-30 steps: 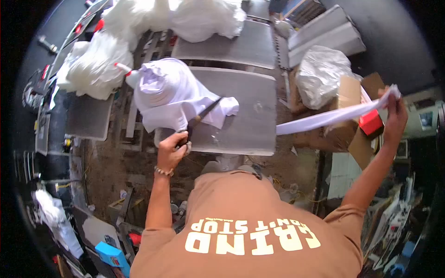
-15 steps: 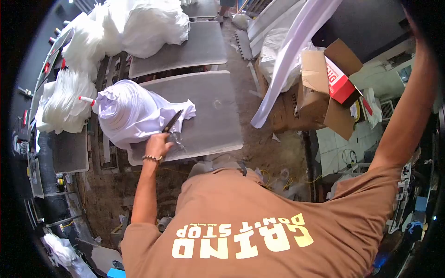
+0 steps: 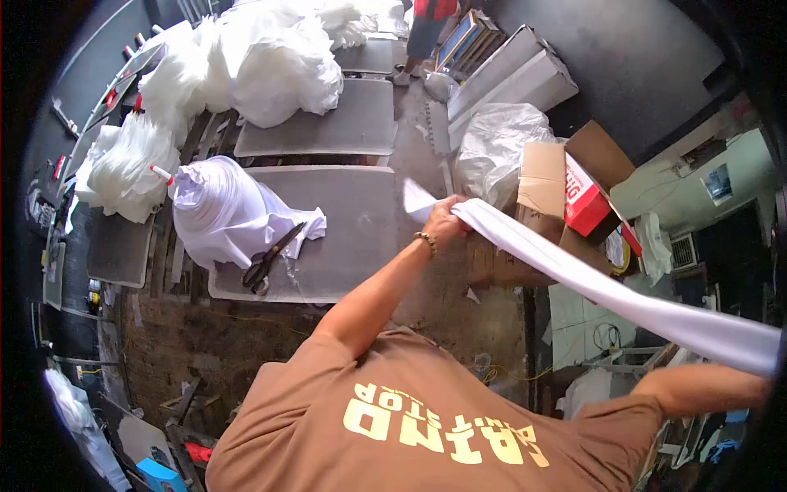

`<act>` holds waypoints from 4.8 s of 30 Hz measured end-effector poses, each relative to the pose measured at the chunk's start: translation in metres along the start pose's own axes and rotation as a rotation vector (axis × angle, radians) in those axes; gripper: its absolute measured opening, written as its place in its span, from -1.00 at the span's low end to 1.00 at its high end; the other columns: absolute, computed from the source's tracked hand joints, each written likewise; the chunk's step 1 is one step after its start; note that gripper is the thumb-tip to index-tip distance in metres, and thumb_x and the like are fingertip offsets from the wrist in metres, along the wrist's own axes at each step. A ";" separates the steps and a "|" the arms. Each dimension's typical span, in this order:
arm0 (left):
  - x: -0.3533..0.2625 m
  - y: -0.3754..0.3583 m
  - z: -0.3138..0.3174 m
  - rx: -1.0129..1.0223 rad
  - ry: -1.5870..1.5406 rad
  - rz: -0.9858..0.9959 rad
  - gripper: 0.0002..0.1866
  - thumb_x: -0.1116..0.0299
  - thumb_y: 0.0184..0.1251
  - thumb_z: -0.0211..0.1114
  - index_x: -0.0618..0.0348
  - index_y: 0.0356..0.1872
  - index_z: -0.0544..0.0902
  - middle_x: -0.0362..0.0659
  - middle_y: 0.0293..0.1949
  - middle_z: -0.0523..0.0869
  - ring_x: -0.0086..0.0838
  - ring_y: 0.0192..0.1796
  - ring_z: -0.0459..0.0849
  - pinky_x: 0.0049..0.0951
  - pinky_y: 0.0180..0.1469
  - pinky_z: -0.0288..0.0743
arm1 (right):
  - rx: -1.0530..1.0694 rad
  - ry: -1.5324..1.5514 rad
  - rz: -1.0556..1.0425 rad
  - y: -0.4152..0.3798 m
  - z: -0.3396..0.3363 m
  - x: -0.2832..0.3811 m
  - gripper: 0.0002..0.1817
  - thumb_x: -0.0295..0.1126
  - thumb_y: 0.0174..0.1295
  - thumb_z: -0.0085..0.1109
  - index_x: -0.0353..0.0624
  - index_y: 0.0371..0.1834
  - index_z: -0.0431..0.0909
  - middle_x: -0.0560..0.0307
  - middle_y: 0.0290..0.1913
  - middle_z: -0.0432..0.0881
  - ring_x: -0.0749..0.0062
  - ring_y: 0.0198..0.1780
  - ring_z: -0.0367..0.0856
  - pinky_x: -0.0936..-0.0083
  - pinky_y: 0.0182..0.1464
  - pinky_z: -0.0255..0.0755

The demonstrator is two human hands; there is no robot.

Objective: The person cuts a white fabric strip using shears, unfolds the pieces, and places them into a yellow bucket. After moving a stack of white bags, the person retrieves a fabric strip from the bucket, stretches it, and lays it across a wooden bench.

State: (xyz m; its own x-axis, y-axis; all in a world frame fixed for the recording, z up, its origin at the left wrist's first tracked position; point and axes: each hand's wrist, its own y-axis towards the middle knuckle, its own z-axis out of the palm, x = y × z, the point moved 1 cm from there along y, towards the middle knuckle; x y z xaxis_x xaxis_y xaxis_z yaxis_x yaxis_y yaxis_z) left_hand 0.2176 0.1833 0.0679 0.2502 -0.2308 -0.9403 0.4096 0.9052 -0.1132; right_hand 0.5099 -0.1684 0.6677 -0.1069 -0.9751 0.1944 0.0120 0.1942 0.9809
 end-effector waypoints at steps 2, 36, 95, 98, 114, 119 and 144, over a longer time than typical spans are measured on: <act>-0.034 -0.017 -0.012 0.133 0.644 0.100 -0.85 0.37 0.31 0.29 0.14 -0.15 0.68 -0.17 -0.34 0.73 -0.51 -0.33 0.69 -0.44 -0.31 0.59 | -0.105 -0.073 0.005 -0.010 -0.064 0.036 -0.79 -0.47 0.34 0.06 -0.32 -0.04 0.56 -0.09 -0.01 0.64 0.10 0.09 0.56 0.25 0.30 0.38; -0.032 -0.175 -0.150 0.155 0.371 -0.138 -0.79 0.32 0.34 0.33 0.29 -0.20 0.70 -0.24 -0.37 0.72 -0.63 -0.35 0.63 -0.56 -0.32 0.54 | 0.354 -0.016 1.423 -0.551 0.307 -0.265 -0.78 -0.41 0.09 0.47 -0.24 -0.30 0.61 0.18 -0.31 0.68 0.67 -0.25 0.59 0.62 -0.20 0.49; -0.348 -0.306 -0.036 -0.453 0.469 0.911 -0.79 0.46 0.35 0.27 0.21 -0.03 0.60 -0.24 -0.17 0.69 -0.55 -0.17 0.70 -0.29 -0.13 0.77 | 0.486 0.449 0.421 -0.184 0.273 -0.259 -0.82 -0.48 0.44 -0.04 -0.28 -0.01 0.50 -0.10 -0.14 0.69 0.43 -0.31 0.74 0.57 -0.37 0.60; -0.387 -0.331 -0.031 -0.400 0.759 1.231 -0.69 0.33 0.34 0.31 0.10 0.08 0.62 -0.21 -0.12 0.72 -0.58 -0.11 0.72 -0.52 -0.25 0.77 | 0.588 0.373 0.373 -0.134 0.270 -0.214 -0.63 -0.15 0.45 -0.02 -0.27 -0.03 0.54 -0.08 -0.14 0.68 0.38 -0.25 0.73 0.38 -0.26 0.63; -0.459 -0.255 -0.026 -0.338 0.566 1.105 -0.54 0.21 0.47 0.13 0.19 0.30 0.40 -0.01 0.13 0.61 -0.30 0.16 0.61 -0.41 0.06 0.62 | 0.606 0.885 0.999 -0.116 0.359 -0.333 -0.37 0.12 0.35 -0.16 -0.21 0.20 0.44 -0.09 0.05 0.53 0.29 0.01 0.56 0.26 0.00 0.42; -0.180 -0.209 -0.079 -0.293 0.112 0.564 -0.48 0.20 0.47 0.12 0.22 0.34 0.32 0.01 0.17 0.57 -0.27 0.15 0.62 -0.36 0.10 0.61 | 1.036 1.856 1.429 -0.395 0.335 -0.317 0.25 0.68 0.01 -0.60 -0.24 0.42 0.24 -0.26 0.29 0.40 -0.01 0.33 0.39 -0.16 0.35 0.16; -0.041 -0.166 -0.225 -0.172 -0.238 -0.174 -0.72 0.29 0.42 0.12 0.23 0.00 0.59 -0.16 -0.16 0.70 -0.40 -0.14 0.69 -0.36 -0.07 0.57 | 0.491 0.723 1.352 -0.467 0.402 -0.305 -0.71 -0.27 0.42 0.11 -0.18 0.08 0.43 0.14 -0.17 0.63 0.55 -0.19 0.62 0.58 -0.18 0.55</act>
State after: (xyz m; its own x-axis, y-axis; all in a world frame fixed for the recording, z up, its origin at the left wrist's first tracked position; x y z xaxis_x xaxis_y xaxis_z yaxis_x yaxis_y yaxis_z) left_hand -0.0577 0.1226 0.0530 0.3956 -0.4455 -0.8032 0.3156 0.8872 -0.3366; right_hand 0.1373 0.0814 0.1467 0.1875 0.1153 0.9755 -0.6160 0.7873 0.0254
